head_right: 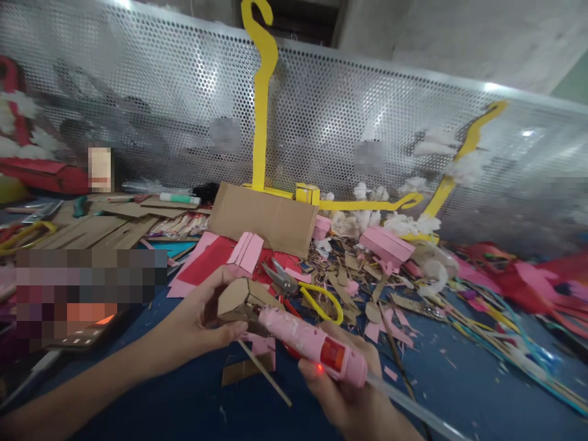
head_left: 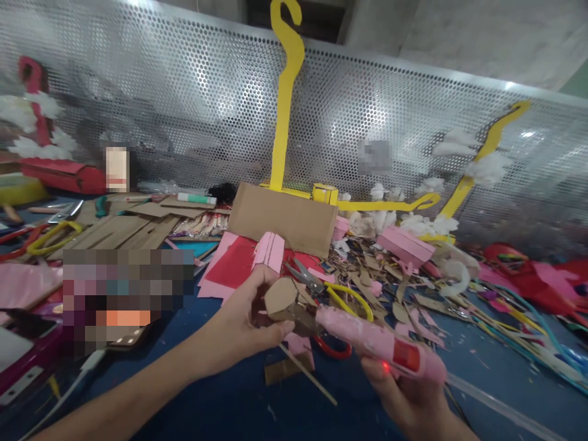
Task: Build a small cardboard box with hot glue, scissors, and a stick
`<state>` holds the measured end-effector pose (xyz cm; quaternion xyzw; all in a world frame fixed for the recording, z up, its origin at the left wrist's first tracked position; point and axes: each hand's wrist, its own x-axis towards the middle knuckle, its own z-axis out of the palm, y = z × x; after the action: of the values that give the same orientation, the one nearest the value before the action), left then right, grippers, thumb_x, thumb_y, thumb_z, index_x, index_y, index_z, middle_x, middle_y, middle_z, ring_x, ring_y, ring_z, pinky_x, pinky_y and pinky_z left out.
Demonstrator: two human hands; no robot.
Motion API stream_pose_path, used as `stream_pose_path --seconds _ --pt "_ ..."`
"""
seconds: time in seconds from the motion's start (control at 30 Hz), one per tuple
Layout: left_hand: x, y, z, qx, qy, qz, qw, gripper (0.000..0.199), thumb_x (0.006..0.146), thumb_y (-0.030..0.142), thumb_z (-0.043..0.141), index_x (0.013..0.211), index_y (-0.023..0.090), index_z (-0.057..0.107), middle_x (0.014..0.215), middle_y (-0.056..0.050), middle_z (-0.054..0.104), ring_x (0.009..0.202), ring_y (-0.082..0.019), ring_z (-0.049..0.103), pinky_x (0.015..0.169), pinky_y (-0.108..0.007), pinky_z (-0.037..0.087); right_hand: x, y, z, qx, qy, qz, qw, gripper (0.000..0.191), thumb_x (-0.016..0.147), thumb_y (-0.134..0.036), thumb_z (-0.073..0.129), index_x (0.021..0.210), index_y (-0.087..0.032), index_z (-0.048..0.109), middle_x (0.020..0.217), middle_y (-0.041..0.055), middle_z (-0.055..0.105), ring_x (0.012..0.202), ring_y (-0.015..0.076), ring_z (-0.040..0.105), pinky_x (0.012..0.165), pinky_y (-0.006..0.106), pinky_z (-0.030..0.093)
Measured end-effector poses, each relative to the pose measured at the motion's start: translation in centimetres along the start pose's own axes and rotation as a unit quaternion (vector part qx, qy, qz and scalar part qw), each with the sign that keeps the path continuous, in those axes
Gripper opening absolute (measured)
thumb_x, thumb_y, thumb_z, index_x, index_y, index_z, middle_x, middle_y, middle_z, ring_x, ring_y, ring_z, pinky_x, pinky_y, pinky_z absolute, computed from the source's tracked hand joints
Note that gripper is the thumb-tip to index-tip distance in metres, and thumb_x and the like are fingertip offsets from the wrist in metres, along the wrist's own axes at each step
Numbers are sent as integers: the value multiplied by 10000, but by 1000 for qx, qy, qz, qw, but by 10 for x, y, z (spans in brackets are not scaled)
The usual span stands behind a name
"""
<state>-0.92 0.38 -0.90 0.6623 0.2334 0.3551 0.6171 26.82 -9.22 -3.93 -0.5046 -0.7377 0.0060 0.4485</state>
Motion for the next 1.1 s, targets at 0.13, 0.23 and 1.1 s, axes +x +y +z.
stream_pose_path --seconds 0.13,0.23,1.1 --pt "0 -2 0 -3 3 6 1000 407 874 355 747 1152 235 475 1094 -66 616 966 -217 640 786 -350 549 5 -3 0 -27 -2 -54 998 240 976 -438 603 994 -223 709 788 72 753 760 237 752 666 285 647" --pt "0 -3 0 -8 7 10 1000 426 868 373 752 1170 237 484 1102 -72 624 959 -217 643 779 -348 549 12 -11 0 -26 3 -61 998 240 994 -418 574 900 -224 681 707 43 716 652 200 715 591 253 622" --pt "0 -4 -1 62 19 22 998 354 905 257 713 1150 243 458 1137 -56 636 971 -202 654 805 -357 556 -4 7 0 1 12 3 1000 253 913 -471 691 951 -233 767 713 40 733 670 221 724 664 307 644"
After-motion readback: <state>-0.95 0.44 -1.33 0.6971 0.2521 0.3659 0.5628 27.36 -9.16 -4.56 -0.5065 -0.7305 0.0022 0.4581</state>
